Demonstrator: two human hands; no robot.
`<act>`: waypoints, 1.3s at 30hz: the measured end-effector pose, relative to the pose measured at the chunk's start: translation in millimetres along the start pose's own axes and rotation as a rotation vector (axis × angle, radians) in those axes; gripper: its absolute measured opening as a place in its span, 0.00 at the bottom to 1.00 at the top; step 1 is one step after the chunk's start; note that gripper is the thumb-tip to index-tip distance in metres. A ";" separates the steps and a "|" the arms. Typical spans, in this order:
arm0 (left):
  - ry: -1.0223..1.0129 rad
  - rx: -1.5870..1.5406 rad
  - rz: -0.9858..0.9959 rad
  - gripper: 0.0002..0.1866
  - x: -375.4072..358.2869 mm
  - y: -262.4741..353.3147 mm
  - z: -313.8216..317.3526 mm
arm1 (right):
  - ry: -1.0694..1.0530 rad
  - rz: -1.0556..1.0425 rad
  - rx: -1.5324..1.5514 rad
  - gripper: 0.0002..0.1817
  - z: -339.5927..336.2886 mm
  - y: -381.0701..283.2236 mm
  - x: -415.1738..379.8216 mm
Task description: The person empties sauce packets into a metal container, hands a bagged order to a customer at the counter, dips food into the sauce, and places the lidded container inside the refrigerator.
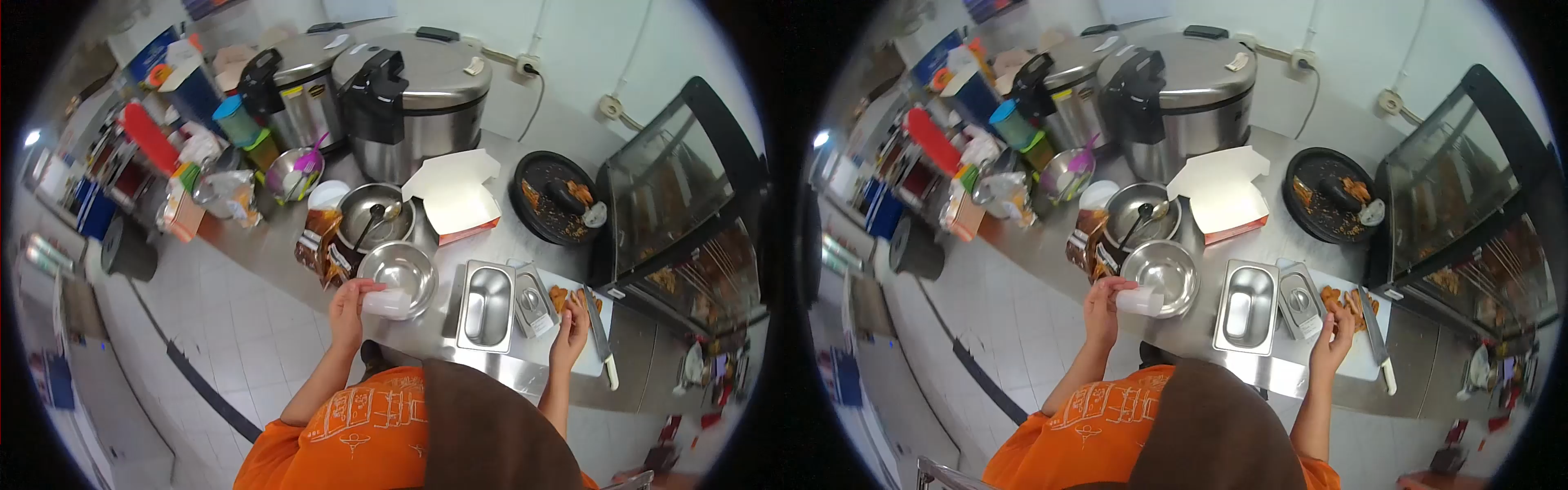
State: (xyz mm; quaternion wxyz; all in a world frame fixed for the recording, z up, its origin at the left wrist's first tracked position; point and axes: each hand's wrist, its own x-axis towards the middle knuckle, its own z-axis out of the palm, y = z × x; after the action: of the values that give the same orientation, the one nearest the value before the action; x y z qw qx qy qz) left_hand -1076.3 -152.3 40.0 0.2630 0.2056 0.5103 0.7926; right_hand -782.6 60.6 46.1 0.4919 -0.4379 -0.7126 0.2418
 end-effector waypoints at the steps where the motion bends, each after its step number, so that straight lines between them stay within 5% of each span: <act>1: -0.094 -0.036 0.019 0.15 10.7 10.9 1.3 | -0.043 0.057 0.101 0.12 6.3 -32.3 -2.9; 3: -0.225 -0.111 -0.074 0.15 26.8 30.1 0.3 | -0.131 0.158 0.309 0.12 28.0 -84.2 -10.1; 5: -0.302 -0.178 -0.135 0.16 39.7 41.7 -0.2 | -0.376 -0.009 0.333 0.14 65.5 -122.9 -18.4; 9: -0.462 0.063 -0.048 0.20 53.6 54.9 -20.3 | -0.710 0.225 0.562 0.18 140.5 -169.6 -39.3; 10: -0.512 0.134 0.025 0.21 57.8 54.4 -27.6 | -0.713 0.341 0.715 0.20 153.2 -175.1 -44.5; 15: -0.606 0.431 0.529 0.23 77.0 52.5 -53.2 | -0.603 0.238 0.519 0.16 177.0 -191.1 -53.7; 18: -0.644 0.468 0.460 0.21 84.4 59.6 -55.7 | -0.520 0.139 0.383 0.12 183.0 -183.7 -57.5; 21: -0.557 0.319 0.263 0.20 91.7 51.6 -65.2 | -0.381 0.007 -0.034 0.12 174.5 -191.5 -59.6; 22: -0.505 0.499 0.314 0.21 98.2 46.5 -73.6 | -0.357 -0.103 -0.163 0.14 171.8 -188.7 -60.1; 27: -0.051 1.197 0.356 0.25 139.5 -4.1 -150.4 | -0.509 0.036 -0.567 0.18 165.2 -153.2 -84.2; 30: 0.122 1.270 0.324 0.22 166.5 -40.8 -191.2 | -0.644 0.164 -0.700 0.23 173.9 -137.4 -94.6; 33: -0.046 1.167 0.466 0.19 195.6 -30.1 -195.4 | -0.611 0.188 -0.662 0.24 186.7 -125.8 -98.0; 36: -0.472 1.189 0.528 0.19 235.3 -13.6 -177.4 | -0.574 0.175 -0.693 0.24 182.8 -115.9 -95.1; 39: -0.568 1.270 0.533 0.13 254.9 -24.0 -165.7 | -0.531 0.127 -0.658 0.22 175.0 -129.3 -89.5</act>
State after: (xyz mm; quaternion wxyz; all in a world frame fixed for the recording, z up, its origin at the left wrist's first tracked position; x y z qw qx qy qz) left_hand -1367.9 -100.4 -32.7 0.0140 0.6317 0.7152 0.2986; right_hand -980.5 -66.0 32.8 0.1095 -0.5374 -0.8251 0.1356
